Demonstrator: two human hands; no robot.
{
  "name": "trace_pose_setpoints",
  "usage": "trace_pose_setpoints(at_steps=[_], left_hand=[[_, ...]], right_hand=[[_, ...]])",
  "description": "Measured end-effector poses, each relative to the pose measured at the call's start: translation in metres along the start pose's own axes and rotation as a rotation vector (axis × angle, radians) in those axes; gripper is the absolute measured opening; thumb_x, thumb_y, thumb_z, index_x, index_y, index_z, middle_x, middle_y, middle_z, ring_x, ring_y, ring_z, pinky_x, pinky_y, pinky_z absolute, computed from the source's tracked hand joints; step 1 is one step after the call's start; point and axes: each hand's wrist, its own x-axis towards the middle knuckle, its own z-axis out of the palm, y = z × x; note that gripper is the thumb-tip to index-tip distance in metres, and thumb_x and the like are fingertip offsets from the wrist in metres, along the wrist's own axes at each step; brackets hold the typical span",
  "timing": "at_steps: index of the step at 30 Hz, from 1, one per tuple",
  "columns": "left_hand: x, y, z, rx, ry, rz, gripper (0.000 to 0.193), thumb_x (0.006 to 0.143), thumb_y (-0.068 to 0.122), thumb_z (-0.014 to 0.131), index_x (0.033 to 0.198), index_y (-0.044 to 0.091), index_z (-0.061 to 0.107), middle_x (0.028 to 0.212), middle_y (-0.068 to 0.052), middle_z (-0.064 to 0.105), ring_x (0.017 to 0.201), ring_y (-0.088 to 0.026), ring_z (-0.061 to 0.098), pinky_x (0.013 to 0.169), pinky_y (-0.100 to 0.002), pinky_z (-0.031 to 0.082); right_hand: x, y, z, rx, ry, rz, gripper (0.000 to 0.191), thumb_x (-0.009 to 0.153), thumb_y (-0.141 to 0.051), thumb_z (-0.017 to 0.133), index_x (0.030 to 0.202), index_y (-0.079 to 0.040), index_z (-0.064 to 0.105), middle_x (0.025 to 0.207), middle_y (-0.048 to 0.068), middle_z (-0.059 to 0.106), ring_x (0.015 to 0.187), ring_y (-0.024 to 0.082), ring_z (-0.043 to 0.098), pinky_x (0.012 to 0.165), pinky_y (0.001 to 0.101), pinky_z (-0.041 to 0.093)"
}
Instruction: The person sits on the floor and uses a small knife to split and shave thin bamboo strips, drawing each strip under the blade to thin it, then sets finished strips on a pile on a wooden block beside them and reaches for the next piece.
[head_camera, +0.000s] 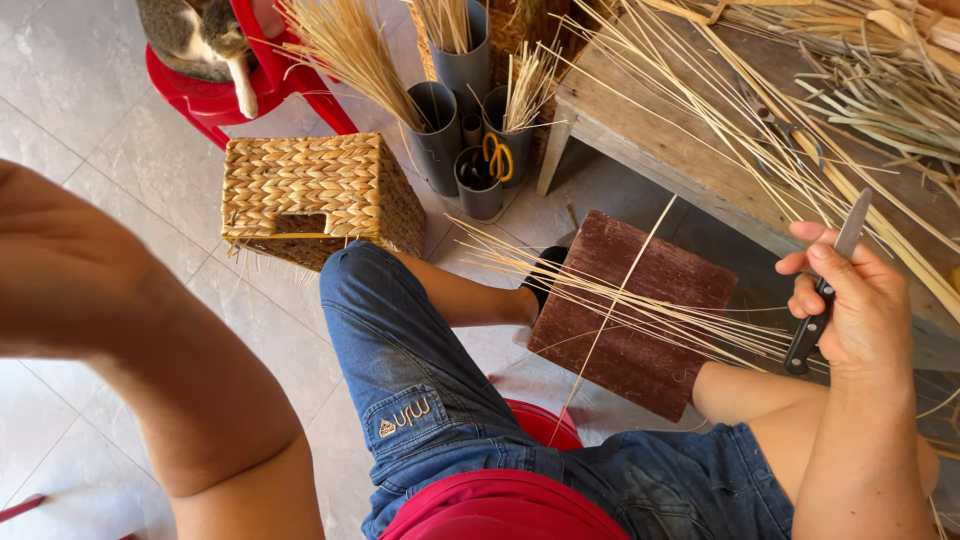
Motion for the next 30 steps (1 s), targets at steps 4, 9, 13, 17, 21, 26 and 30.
trace_pose_setpoints(at_steps=[4, 9, 13, 17, 21, 26, 30], left_hand=[[-0.01, -0.006, 0.022, 0.002, -0.049, -0.046, 0.028, 0.12, 0.013, 0.046, 0.118, -0.005, 0.068, 0.111, -0.016, 0.071, 0.094, -0.023, 0.065, 0.086, -0.033, 0.053], [-0.007, -0.025, 0.015, 0.087, -0.077, -0.052, 0.036, 0.124, 0.016, 0.043, 0.124, -0.006, 0.071, 0.116, -0.019, 0.074, 0.099, -0.025, 0.068, 0.09, -0.034, 0.056], [-0.007, -0.047, 0.004, 0.17, -0.097, -0.027, 0.037, 0.124, 0.013, 0.042, 0.125, -0.009, 0.071, 0.116, -0.02, 0.073, 0.1, -0.028, 0.068, 0.092, -0.035, 0.057], [0.0, -0.073, 0.012, 0.183, -0.055, -0.033, 0.031, 0.125, 0.01, 0.05, 0.117, -0.009, 0.073, 0.108, -0.019, 0.074, 0.091, -0.026, 0.071, 0.084, -0.036, 0.058], [-0.012, -0.096, 0.038, 0.068, -0.057, -0.056, 0.023, 0.122, 0.01, 0.057, 0.108, -0.005, 0.067, 0.096, -0.014, 0.073, 0.078, -0.02, 0.066, 0.069, -0.03, 0.051], [-0.024, -0.127, 0.063, -0.085, -0.06, -0.182, 0.015, 0.124, 0.009, 0.061, 0.114, -0.002, 0.062, 0.092, -0.012, 0.068, 0.076, -0.018, 0.062, 0.065, -0.03, 0.051], [-0.03, -0.156, 0.084, -0.097, -0.096, -0.134, 0.017, 0.121, 0.008, 0.06, 0.105, 0.003, 0.06, 0.086, -0.005, 0.063, 0.069, -0.01, 0.057, 0.061, -0.024, 0.044]], right_hand=[[-0.006, -0.001, -0.002, 0.005, 0.011, -0.005, 0.024, 0.111, -0.009, 0.058, 0.132, 0.001, 0.065, 0.097, 0.016, 0.065, 0.061, 0.009, 0.046, 0.057, 0.0237, 0.039], [-0.012, -0.003, -0.004, 0.006, 0.011, 0.0, 0.025, 0.112, -0.009, 0.058, 0.133, 0.001, 0.065, 0.098, 0.016, 0.065, 0.061, 0.009, 0.045, 0.057, 0.0237, 0.039], [-0.012, -0.002, -0.003, -0.001, 0.001, -0.002, 0.025, 0.112, -0.009, 0.057, 0.134, 0.002, 0.064, 0.099, 0.017, 0.066, 0.061, 0.008, 0.045, 0.057, 0.0239, 0.039], [-0.012, -0.001, -0.003, 0.013, -0.015, 0.016, 0.026, 0.113, -0.009, 0.057, 0.135, 0.002, 0.064, 0.098, 0.017, 0.066, 0.061, 0.008, 0.045, 0.056, 0.0235, 0.039], [-0.012, 0.002, -0.003, 0.0, -0.007, 0.029, 0.026, 0.113, -0.009, 0.056, 0.135, 0.002, 0.064, 0.099, 0.016, 0.066, 0.061, 0.008, 0.045, 0.057, 0.0232, 0.04], [-0.009, 0.004, -0.003, 0.013, 0.003, 0.053, 0.027, 0.112, -0.009, 0.057, 0.136, 0.002, 0.064, 0.098, 0.016, 0.066, 0.062, 0.008, 0.046, 0.057, 0.0226, 0.039], [-0.007, 0.004, -0.002, 0.008, -0.009, 0.061, 0.027, 0.112, -0.009, 0.056, 0.136, 0.003, 0.064, 0.098, 0.016, 0.066, 0.061, 0.008, 0.046, 0.056, 0.0224, 0.039]])
